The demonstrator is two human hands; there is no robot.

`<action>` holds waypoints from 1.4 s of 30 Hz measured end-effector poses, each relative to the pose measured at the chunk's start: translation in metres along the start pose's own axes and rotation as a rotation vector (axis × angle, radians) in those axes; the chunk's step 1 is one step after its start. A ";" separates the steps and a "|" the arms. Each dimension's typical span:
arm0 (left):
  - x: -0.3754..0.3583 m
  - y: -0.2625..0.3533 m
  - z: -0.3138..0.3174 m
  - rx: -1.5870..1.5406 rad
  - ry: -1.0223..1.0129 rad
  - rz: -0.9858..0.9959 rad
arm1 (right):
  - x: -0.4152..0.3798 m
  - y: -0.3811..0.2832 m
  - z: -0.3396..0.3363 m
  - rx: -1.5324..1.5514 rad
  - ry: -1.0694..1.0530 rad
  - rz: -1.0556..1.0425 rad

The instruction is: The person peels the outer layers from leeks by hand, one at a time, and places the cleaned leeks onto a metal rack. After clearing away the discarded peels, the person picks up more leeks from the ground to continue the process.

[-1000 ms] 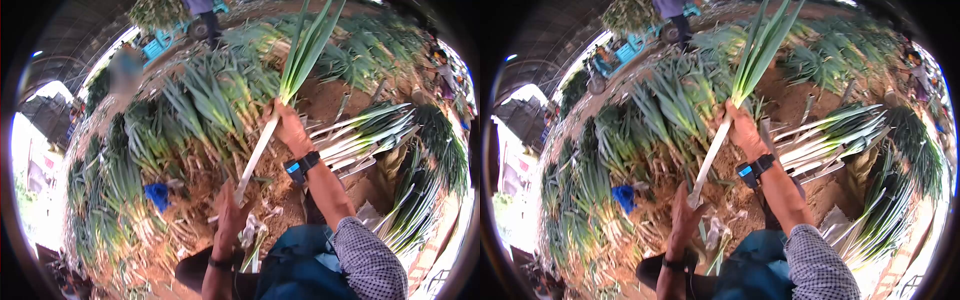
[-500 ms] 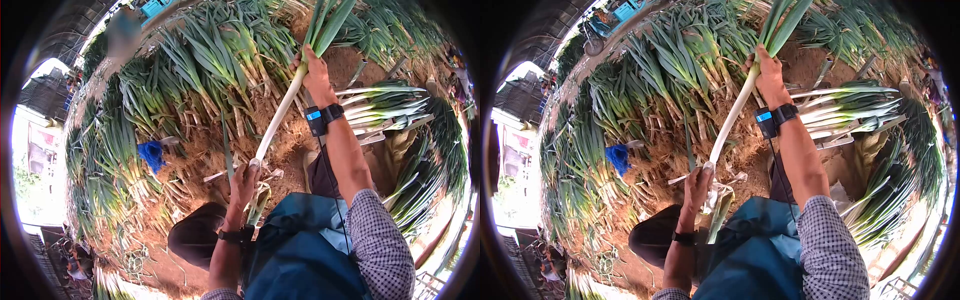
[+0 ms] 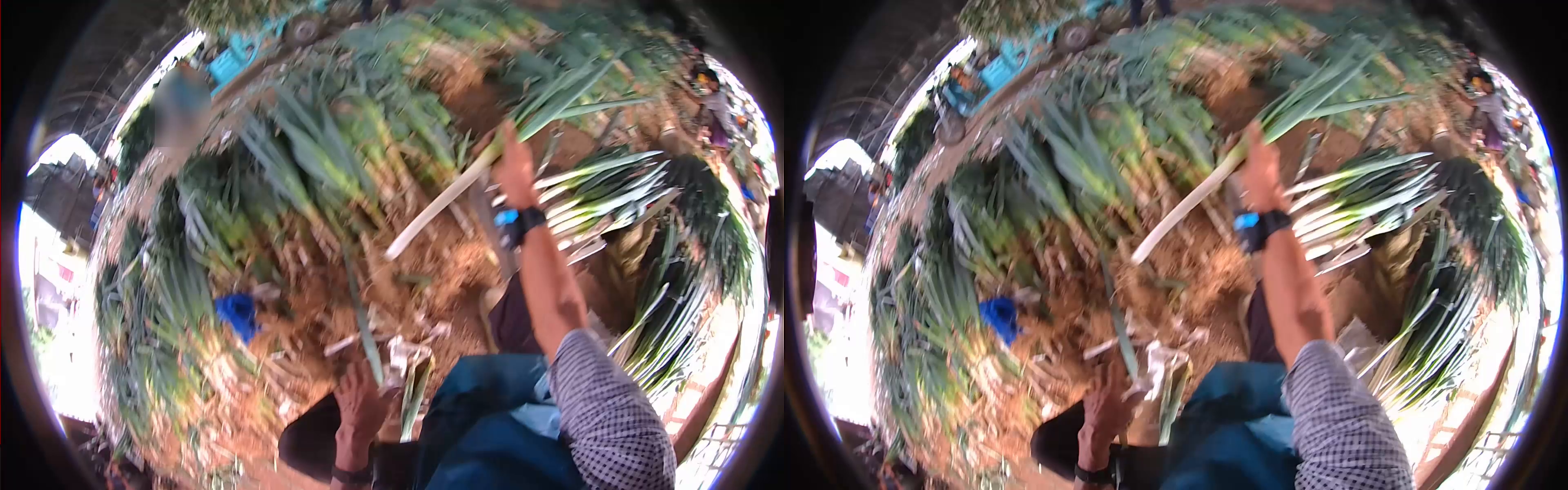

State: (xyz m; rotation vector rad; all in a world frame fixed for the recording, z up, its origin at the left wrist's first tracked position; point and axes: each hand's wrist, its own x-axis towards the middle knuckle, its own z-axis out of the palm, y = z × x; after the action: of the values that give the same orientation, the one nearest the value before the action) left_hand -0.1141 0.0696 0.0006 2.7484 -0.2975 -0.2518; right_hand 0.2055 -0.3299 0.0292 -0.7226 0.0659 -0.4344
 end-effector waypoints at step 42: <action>0.193 0.092 -0.052 -1.180 0.128 0.044 | -0.136 0.001 0.082 0.078 -0.432 0.441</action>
State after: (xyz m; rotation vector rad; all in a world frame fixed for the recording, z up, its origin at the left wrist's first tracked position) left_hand 0.0664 -0.0429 0.0563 1.5789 -0.1042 -0.1566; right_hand 0.0987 -0.2225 0.0776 -0.6882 -0.1951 0.1444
